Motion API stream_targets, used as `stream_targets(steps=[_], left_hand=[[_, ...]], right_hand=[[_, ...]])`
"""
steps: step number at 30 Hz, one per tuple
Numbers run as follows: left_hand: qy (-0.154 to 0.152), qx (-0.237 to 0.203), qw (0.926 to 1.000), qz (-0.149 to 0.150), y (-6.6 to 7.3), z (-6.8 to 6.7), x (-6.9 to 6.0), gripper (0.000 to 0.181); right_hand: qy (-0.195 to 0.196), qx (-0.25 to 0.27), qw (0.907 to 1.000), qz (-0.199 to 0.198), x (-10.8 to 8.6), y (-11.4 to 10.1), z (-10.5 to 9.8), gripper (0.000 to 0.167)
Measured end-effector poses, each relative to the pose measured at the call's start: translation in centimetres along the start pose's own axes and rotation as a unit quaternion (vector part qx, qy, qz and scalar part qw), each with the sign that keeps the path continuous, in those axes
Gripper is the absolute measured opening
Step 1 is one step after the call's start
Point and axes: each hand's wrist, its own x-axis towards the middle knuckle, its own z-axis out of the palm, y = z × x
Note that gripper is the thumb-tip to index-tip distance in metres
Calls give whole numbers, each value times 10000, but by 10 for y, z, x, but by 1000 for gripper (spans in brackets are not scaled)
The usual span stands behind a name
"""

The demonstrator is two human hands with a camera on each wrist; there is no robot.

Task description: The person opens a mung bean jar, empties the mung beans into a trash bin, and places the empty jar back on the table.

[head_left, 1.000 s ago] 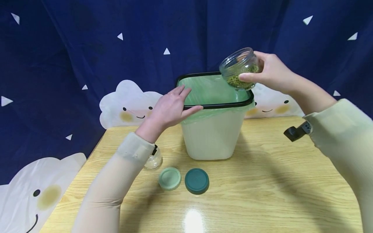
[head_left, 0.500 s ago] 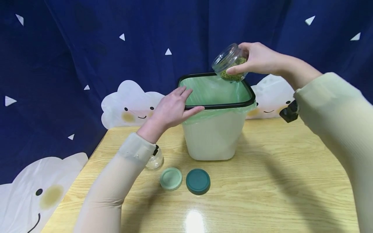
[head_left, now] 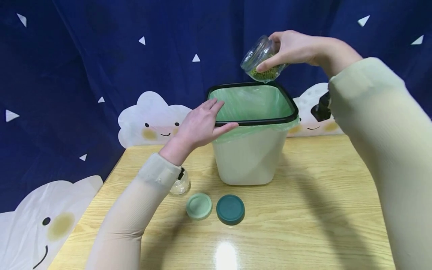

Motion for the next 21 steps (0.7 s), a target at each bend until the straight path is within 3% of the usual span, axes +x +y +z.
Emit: stream_targets(steps=[7,15,21], left_hand=[[83,-4,9999,69,-1,0,-1,81],[-97,61,9999,18,-1,0,-1,81],[-81,74,9999,71,1,1,1,80]], right_hand=[[21,39,10000,72,5,-5,-1,79],[-853,-521,9948,197,8,0,14,88],[-1130,-698,9908,276,7,4,14,93]])
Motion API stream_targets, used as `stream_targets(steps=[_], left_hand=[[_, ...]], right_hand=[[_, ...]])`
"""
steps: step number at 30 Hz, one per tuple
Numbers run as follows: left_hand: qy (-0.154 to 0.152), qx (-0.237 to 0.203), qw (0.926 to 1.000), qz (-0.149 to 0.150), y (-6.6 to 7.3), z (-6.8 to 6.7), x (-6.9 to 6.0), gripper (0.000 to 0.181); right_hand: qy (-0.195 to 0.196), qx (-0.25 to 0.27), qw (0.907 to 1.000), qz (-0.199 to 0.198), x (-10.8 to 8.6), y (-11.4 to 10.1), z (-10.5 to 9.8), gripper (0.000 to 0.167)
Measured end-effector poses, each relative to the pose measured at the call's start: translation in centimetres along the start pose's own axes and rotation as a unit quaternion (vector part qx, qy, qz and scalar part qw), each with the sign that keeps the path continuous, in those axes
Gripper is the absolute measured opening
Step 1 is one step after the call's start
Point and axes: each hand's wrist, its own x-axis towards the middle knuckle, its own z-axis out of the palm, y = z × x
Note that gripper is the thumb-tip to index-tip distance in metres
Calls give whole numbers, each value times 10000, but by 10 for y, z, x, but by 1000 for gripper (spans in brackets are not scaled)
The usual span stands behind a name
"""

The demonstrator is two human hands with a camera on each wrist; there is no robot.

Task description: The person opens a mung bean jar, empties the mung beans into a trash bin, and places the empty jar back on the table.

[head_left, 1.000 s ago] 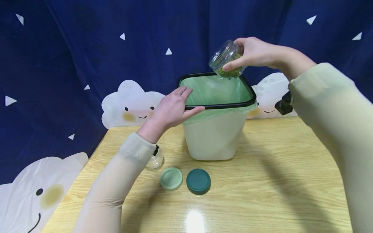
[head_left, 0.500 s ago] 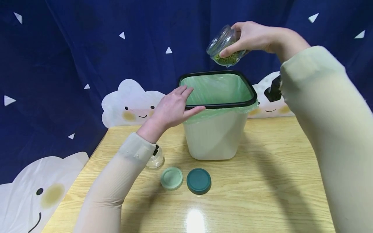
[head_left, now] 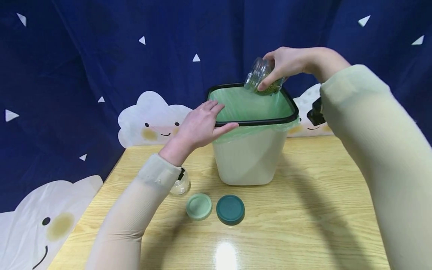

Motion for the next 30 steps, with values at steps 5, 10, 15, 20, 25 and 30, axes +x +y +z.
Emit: stream_targets(steps=[5,10,15,20,25,30], left_hand=[[-10,-10,10000,-21,1,0,1,80],[-43,-41,10000,-25,2,0,-1,79],[-19,-54,10000,-21,1,0,-2,79],[18,-48,10000,-4,0,0,-2,79],[-8,-35,10000,-12,0,0,-2,79],[-2,-37,10000,-16,0,0,0,79]], right_hand=[[-132,-78,9998,85,-1,1,-2,97],[6,-217,9997,142,-5,-2,-10,99],[293,-303,9990,113,-8,-4,-20,104],[141,-374,9991,157,-8,-5,-21,110],[-31,-405,9989,225,-6,-6,-17,108],[79,-522,9985,139,-5,-7,-16,106]])
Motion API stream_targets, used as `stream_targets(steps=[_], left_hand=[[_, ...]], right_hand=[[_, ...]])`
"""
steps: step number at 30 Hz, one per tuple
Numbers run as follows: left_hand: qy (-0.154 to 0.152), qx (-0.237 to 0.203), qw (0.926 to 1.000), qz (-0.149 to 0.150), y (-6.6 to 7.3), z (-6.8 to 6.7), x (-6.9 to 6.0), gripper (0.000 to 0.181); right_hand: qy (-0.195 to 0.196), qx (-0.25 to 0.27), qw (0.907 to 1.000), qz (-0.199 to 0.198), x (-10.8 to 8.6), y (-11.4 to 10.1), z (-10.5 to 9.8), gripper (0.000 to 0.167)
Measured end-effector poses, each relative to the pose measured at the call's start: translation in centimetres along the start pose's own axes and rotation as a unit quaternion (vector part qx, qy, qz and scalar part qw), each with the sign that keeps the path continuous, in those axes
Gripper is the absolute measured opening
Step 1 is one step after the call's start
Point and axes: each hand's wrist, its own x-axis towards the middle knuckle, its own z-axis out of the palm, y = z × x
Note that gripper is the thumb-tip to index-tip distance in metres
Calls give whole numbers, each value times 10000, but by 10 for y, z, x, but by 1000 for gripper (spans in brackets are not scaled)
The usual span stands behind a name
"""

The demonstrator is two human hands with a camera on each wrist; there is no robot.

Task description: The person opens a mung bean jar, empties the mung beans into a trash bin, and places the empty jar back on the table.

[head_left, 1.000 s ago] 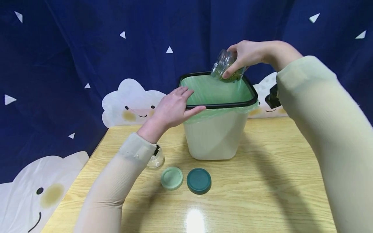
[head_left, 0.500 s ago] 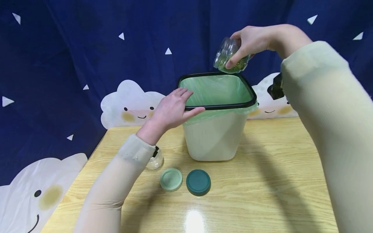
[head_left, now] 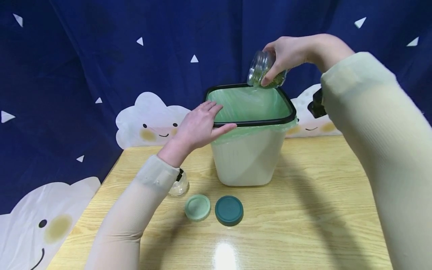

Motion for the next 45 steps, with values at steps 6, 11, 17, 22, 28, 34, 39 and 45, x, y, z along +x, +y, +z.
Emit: stream_targets(steps=[6,11,17,22,28,34,39,45], left_hand=[[2,-7,10000,-2,0,0,0,80],[54,-25,10000,32,0,-1,-1,80],[65,-55,10000,40,0,-2,0,81],[42,-48,10000,24,2,-2,0,81],[45,-79,10000,23,3,-2,-2,80],[109,-97,9999,17,2,-2,-3,79],[104,-76,9999,0,2,-2,-4,79],[84,-63,9999,2,1,-2,-3,79]], right_hand=[[-172,-183,9997,10,3,-5,2,106],[-42,-253,9997,-8,2,-6,2,107],[215,-273,9993,-102,1,-4,1,105],[20,-385,9992,-36,3,0,5,105],[147,-395,9991,-42,2,1,5,107],[419,-419,9982,-130,0,-3,2,106],[297,-333,9990,-93,1,-4,3,106],[248,-392,9989,-76,0,-3,3,103]])
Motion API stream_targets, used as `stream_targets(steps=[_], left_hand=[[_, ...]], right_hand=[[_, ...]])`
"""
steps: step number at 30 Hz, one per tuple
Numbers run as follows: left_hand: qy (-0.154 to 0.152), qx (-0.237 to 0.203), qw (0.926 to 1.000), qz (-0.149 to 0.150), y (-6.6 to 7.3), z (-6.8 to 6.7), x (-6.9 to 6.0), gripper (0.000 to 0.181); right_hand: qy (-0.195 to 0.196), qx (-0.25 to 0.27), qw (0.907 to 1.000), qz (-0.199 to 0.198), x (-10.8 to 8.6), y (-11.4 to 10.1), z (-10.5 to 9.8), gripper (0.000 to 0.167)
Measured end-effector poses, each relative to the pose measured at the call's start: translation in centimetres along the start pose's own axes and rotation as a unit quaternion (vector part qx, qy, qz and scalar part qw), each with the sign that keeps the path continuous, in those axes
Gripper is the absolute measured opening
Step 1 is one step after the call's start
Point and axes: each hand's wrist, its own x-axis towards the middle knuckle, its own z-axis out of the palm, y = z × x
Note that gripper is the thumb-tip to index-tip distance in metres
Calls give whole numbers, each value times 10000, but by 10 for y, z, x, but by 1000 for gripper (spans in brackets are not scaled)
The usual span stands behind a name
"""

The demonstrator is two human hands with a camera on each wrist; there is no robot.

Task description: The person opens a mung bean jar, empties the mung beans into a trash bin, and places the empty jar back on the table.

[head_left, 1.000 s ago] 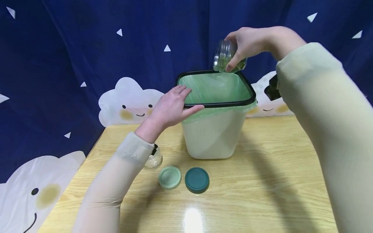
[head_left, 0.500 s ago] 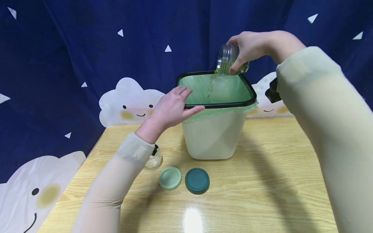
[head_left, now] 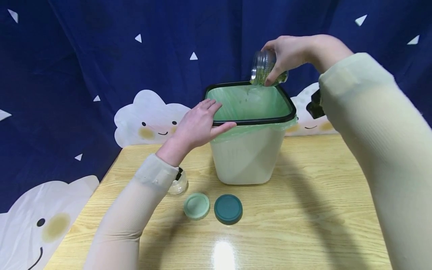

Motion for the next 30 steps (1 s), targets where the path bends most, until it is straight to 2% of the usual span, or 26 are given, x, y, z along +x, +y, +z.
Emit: stream_targets(steps=[2,8,16,26,30], left_hand=[[-30,2,10000,-3,0,0,0,79],[-125,-40,9999,-67,-2,0,-1,80],[-121,-56,9999,-62,-3,4,-2,80],[-81,-19,10000,-13,0,0,2,81],[-155,-24,9999,-56,0,-1,2,81]], right_hand=[[-6,-40,10000,-12,0,0,-1,103],[294,3,9995,-85,0,-5,-6,104],[-172,-119,9997,-86,3,-7,-1,102],[76,-124,9999,-10,-2,-1,-3,103],[-53,-124,9999,-26,-2,0,-3,103]])
